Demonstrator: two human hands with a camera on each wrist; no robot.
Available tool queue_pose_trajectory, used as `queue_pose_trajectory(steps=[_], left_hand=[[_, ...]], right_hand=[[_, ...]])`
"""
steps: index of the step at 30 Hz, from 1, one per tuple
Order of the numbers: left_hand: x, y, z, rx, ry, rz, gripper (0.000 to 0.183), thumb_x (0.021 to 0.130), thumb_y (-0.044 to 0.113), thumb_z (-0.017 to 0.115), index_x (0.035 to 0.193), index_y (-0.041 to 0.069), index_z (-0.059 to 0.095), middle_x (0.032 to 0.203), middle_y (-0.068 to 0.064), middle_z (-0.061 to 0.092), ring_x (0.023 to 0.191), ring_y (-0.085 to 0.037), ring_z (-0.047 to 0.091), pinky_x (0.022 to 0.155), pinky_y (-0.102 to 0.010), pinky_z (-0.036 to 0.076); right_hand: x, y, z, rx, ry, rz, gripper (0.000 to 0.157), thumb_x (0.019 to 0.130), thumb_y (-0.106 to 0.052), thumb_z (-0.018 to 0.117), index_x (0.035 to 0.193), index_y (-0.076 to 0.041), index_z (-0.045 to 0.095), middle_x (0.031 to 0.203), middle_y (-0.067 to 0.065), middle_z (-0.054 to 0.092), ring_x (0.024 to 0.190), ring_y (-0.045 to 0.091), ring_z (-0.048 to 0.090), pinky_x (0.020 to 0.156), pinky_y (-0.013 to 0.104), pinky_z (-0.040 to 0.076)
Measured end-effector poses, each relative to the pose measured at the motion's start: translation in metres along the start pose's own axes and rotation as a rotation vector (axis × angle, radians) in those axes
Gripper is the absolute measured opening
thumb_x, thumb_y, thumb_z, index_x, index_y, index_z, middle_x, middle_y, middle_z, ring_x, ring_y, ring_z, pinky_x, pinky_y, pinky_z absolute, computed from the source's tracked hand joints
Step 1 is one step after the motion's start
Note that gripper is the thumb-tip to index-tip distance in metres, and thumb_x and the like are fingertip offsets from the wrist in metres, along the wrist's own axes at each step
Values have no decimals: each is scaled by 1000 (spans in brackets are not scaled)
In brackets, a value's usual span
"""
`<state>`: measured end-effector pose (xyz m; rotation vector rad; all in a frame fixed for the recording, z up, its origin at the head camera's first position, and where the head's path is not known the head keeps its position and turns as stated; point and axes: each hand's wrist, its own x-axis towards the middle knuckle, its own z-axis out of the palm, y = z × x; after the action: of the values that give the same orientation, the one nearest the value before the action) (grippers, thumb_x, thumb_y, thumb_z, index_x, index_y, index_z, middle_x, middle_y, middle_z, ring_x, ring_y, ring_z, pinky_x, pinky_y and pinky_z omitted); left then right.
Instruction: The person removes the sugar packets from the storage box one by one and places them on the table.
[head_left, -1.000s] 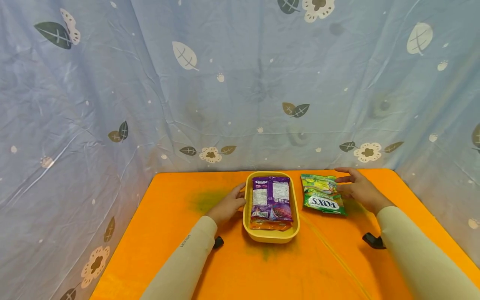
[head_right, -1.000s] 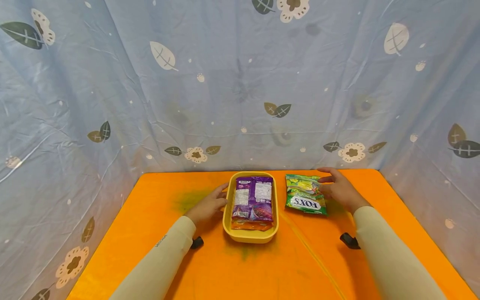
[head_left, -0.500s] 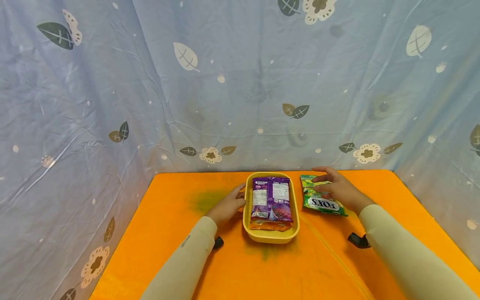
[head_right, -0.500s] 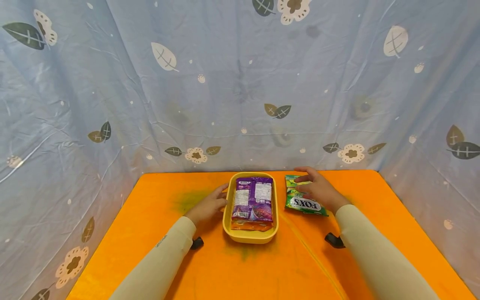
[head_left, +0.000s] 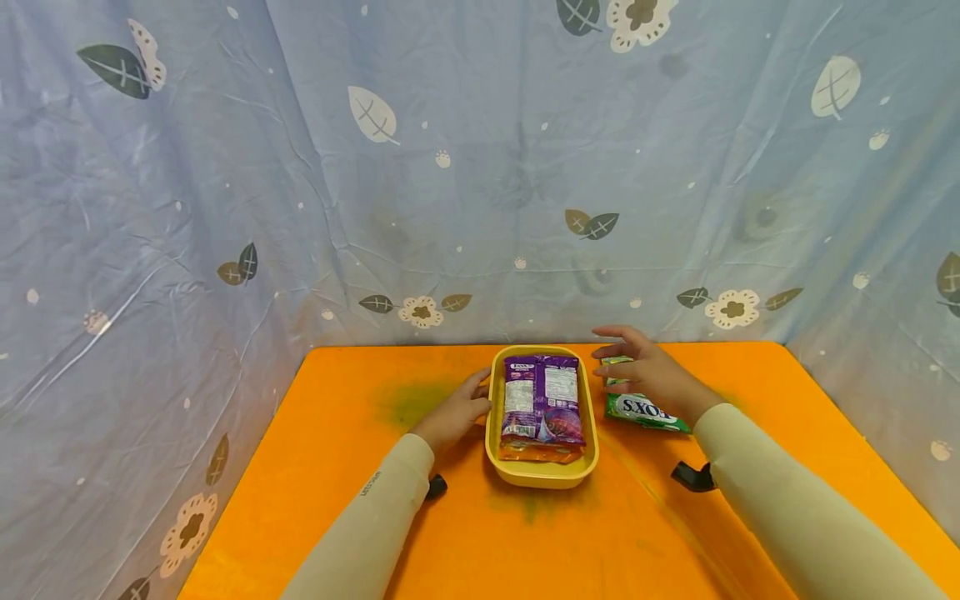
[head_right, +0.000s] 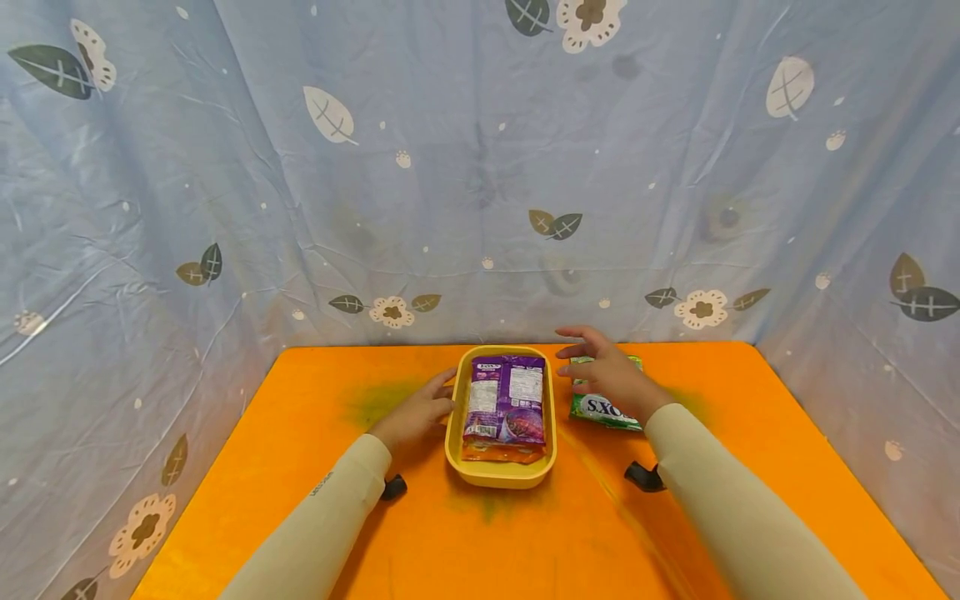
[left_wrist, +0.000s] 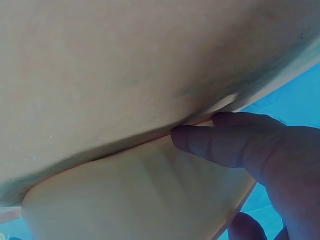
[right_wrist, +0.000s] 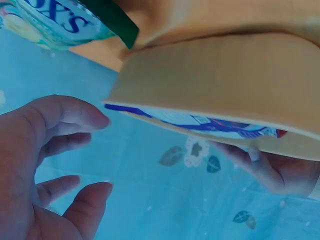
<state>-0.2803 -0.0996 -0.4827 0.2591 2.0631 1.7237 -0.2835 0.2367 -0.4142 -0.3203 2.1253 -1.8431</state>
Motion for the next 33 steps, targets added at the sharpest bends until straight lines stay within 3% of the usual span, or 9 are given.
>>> queue_pose_trajectory(steps=[4, 10, 15, 25, 30, 33], left_hand=[[0, 0, 0, -35, -12, 9, 67, 95, 18, 50, 154, 26, 20, 145, -10, 40, 116, -27, 54, 89, -44, 49], [-1, 0, 1, -19, -4, 18, 66, 95, 17, 49, 154, 25, 20, 145, -10, 40, 115, -26, 54, 91, -44, 48], [-1, 0, 1, -22, -9, 23, 66, 95, 16, 48, 154, 24, 19, 144, -11, 40, 114, -26, 55, 91, -44, 48], [-2, 2, 2, -54, -16, 35, 67, 95, 13, 48, 154, 22, 19, 143, -13, 41, 113, -27, 55, 90, -45, 48], [-1, 2, 1, 13, 13, 28, 67, 94, 17, 51, 154, 24, 21, 144, -10, 42, 119, -25, 51, 97, -46, 43], [-1, 2, 1, 34, 21, 25, 67, 93, 19, 52, 154, 25, 22, 144, -7, 43, 121, -24, 50, 100, -45, 40]], right_hand=[[1, -3, 9, 35, -12, 3, 63, 90, -19, 66, 144, -27, 35, 139, 25, 36, 120, 46, 45, 95, 61, 38], [3, -3, 22, 67, -51, 69, 71, 86, -24, 72, 145, -28, 33, 140, 25, 35, 119, 46, 46, 89, 54, 46], [4, -5, 30, 86, -91, 103, 77, 84, -26, 73, 147, -27, 29, 142, 26, 34, 121, 46, 45, 87, 55, 47], [6, -15, 45, 32, -137, 130, 73, 86, -34, 70, 147, -27, 31, 148, 22, 25, 128, 44, 37, 91, 59, 42], [9, -16, 58, -58, -131, 148, 67, 85, -42, 68, 143, -31, 36, 152, 15, 20, 131, 37, 34, 94, 60, 39], [11, -16, 65, -50, -125, 153, 67, 86, -41, 68, 144, -30, 36, 153, 11, 20, 129, 35, 37, 97, 60, 38]])
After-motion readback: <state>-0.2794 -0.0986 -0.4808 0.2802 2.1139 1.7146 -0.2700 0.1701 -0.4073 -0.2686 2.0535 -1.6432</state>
